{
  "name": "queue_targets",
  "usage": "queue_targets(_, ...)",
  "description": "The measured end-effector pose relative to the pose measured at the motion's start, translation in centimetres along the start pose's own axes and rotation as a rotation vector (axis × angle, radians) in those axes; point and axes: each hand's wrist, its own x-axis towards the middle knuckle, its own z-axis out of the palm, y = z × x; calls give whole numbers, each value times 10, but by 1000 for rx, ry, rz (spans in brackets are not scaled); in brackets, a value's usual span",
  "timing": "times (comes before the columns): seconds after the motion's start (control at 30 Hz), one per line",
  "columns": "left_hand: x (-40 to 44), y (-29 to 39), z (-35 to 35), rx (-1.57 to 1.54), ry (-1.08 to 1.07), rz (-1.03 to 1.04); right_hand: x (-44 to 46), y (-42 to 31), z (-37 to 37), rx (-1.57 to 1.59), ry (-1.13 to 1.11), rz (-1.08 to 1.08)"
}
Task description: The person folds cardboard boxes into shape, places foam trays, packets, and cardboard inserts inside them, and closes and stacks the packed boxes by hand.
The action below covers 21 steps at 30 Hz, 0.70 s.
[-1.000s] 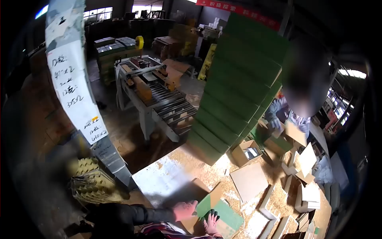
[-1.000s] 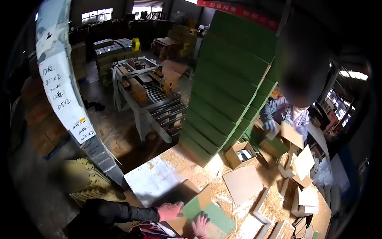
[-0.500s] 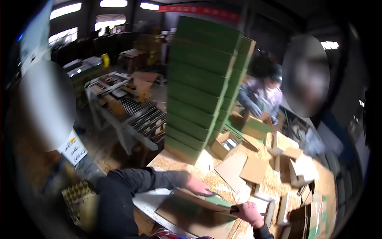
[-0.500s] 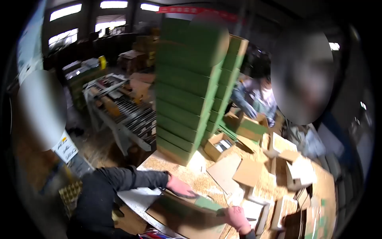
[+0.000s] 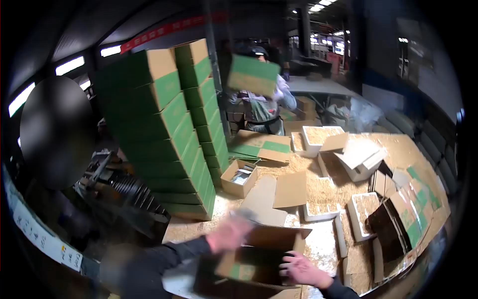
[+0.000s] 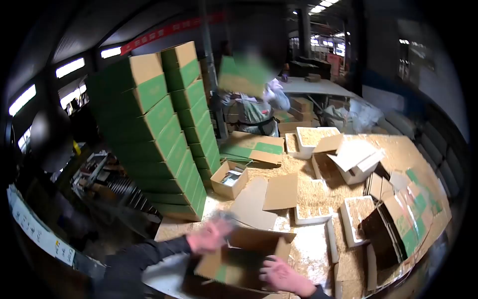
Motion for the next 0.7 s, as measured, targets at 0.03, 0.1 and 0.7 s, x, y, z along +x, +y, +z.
queue_targets(0.03,15,16,17,-485,-19,305,-3,-11,37,36,-115,39)
queue_targets(0.1,46,67,48,-288,-177,576,-7,-30,86,479,-490,276)
queue_targets(0.7,-26,-35,120,-1105,174,-665,-43,-56,23,799,634,1596)
